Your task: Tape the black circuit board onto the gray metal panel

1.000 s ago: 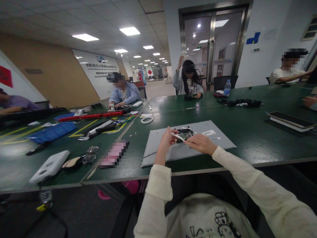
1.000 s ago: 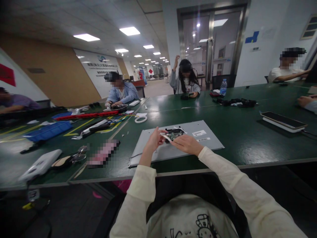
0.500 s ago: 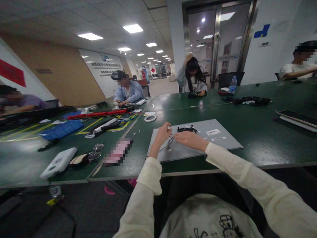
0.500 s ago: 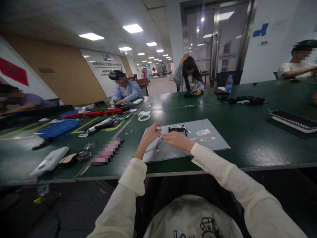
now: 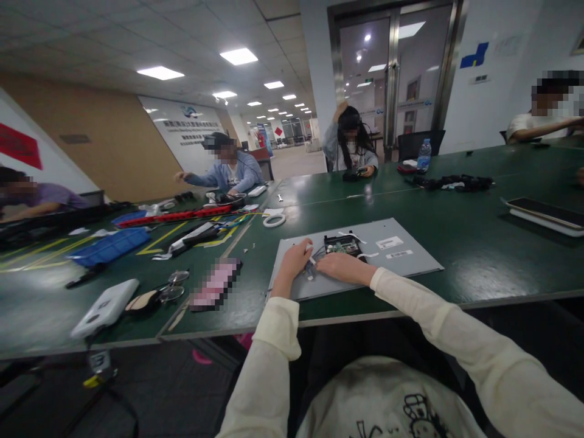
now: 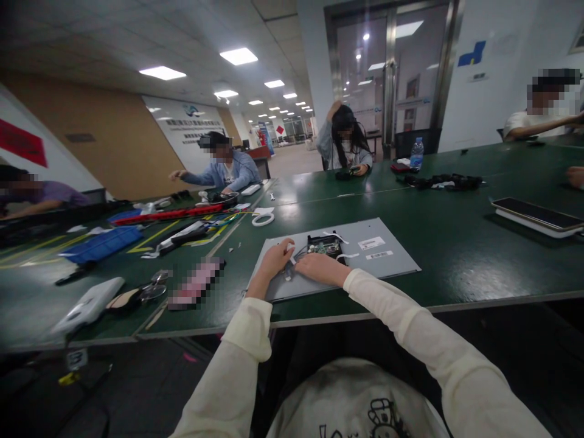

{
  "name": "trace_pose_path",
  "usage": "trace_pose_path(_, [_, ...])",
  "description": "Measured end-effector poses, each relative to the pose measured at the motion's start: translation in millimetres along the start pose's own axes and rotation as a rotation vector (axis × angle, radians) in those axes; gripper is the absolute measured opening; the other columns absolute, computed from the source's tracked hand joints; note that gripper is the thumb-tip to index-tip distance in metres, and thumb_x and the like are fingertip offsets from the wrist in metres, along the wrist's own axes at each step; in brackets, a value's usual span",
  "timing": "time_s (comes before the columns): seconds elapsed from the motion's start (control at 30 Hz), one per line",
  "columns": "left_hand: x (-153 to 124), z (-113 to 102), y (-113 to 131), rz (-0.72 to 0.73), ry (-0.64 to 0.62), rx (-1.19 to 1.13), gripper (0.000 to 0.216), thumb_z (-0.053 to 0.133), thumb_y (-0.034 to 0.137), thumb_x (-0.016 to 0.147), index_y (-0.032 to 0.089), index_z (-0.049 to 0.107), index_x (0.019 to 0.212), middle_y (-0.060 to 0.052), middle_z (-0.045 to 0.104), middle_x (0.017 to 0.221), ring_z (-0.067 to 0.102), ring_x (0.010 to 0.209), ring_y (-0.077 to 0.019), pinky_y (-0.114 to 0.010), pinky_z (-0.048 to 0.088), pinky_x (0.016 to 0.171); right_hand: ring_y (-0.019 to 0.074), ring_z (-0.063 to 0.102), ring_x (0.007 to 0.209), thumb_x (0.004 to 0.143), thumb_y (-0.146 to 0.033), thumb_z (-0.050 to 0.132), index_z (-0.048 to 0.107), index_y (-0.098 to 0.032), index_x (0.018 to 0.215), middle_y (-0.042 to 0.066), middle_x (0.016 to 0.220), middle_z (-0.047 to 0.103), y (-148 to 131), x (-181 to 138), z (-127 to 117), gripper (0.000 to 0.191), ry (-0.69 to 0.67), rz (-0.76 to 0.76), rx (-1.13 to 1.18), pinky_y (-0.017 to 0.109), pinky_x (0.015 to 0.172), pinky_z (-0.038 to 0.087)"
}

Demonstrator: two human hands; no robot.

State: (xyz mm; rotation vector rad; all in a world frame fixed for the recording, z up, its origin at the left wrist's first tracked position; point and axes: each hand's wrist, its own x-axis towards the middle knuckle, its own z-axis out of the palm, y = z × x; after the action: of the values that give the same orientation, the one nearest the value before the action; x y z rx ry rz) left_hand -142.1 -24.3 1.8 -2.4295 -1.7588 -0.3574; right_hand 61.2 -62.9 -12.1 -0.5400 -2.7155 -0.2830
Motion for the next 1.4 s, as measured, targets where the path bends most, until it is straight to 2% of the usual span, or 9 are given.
trace_pose_path(0.23, [-0.2,-2.3,3.9,0.006,-0.079,0.143,0.033,0.044,0.035,0.096,0.022,0.054,0.125,-0.009,0.071,0.097,0.066,0.095,-0.0222,-0.029,0.044,0.080,0.0207,0.062,0.105,0.097,-0.014,0.044,0.063,-0.011,0.114,0.014,0.109,0.067,-6.4,-2.0,-0.9,0.026,0.013,0.014,0.065,0.037,0.099,0.043])
trace_pose_path(0.37, [-1.3,-7.5,10.1,-0.086,-0.078,0.162,0.041,0.047,0.039,0.094,0.020,0.050,0.130,-0.012,0.070,0.102,0.065,0.098,-0.0245,-0.030,0.044,0.080,0.0213,0.062,0.103,0.099,-0.021,0.041,0.061,-0.011,0.119,0.014,0.107,0.068,-10.1,-5.6,-3.5,0.030,0.071,0.063,0.128,0.037,0.096,0.044])
trace_pose_path(0.53, [-3.2,-9.4,12.1,-0.215,-0.051,0.166,0.049,0.047,0.044,0.093,0.016,0.047,0.134,-0.015,0.070,0.103,0.065,0.098,-0.0287,-0.033,0.045,0.078,0.0212,0.063,0.099,0.096,-0.021,0.046,0.063,-0.012,0.116,0.014,0.102,0.068,-15.3,-10.0,-8.7,0.027,0.041,0.080,0.145,0.035,0.091,0.045])
trace_pose_path(0.63, [-3.2,-7.9,12.7,-0.239,-0.040,0.172,0.046,0.044,0.039,0.095,0.016,0.047,0.134,-0.015,0.069,0.104,0.065,0.100,-0.0285,-0.033,0.046,0.079,0.0205,0.063,0.096,0.096,-0.020,0.046,0.066,-0.013,0.111,0.013,0.099,0.069,-18.0,-13.0,-12.6,0.026,0.036,0.087,0.143,0.033,0.088,0.045])
trace_pose_path(0.83, [-3.5,-6.4,12.4,-0.254,-0.025,0.157,0.041,0.041,0.030,0.096,0.016,0.046,0.134,-0.015,0.069,0.104,0.065,0.100,-0.0270,-0.032,0.046,0.080,0.0198,0.064,0.090,0.093,-0.022,0.050,0.070,-0.015,0.104,0.011,0.093,0.070,-16.1,-18.9,-15.5,0.024,0.030,0.124,0.168,0.030,0.083,0.045])
trace_pose_path(1.03, [-7.1,-6.8,7.1,-0.185,0.028,0.035,0.037,0.041,0.032,0.096,0.019,0.048,0.131,-0.010,0.070,0.100,0.066,0.098,-0.0234,-0.030,0.045,0.079,0.0202,0.063,0.093,0.094,-0.021,0.049,0.070,-0.014,0.103,0.012,0.096,0.070,-10.4,-20.8,-14.9,0.024,0.079,0.114,0.185,0.030,0.085,0.045])
trace_pose_path(1.3, [-6.0,-6.3,4.9,-0.183,-0.021,-0.011,0.040,0.048,0.029,0.093,0.021,0.048,0.132,-0.008,0.071,0.097,0.066,0.096,-0.0215,-0.028,0.046,0.079,0.0203,0.063,0.091,0.093,-0.020,0.049,0.069,-0.014,0.105,0.011,0.097,0.070,-8.8,-20.5,-13.7,0.024,0.127,0.143,0.218,0.033,0.086,0.046])
trace_pose_path(1.4, [-5.8,-7.1,5.0,-0.201,-0.023,-0.008,0.040,0.047,0.027,0.093,0.020,0.048,0.133,-0.009,0.070,0.100,0.065,0.098,-0.0212,-0.028,0.046,0.080,0.0198,0.063,0.097,0.093,-0.019,0.048,0.069,-0.016,0.107,0.009,0.105,0.070,2.4,-23.7,-13.5,0.026,0.172,0.207,0.253,0.033,0.091,0.045])
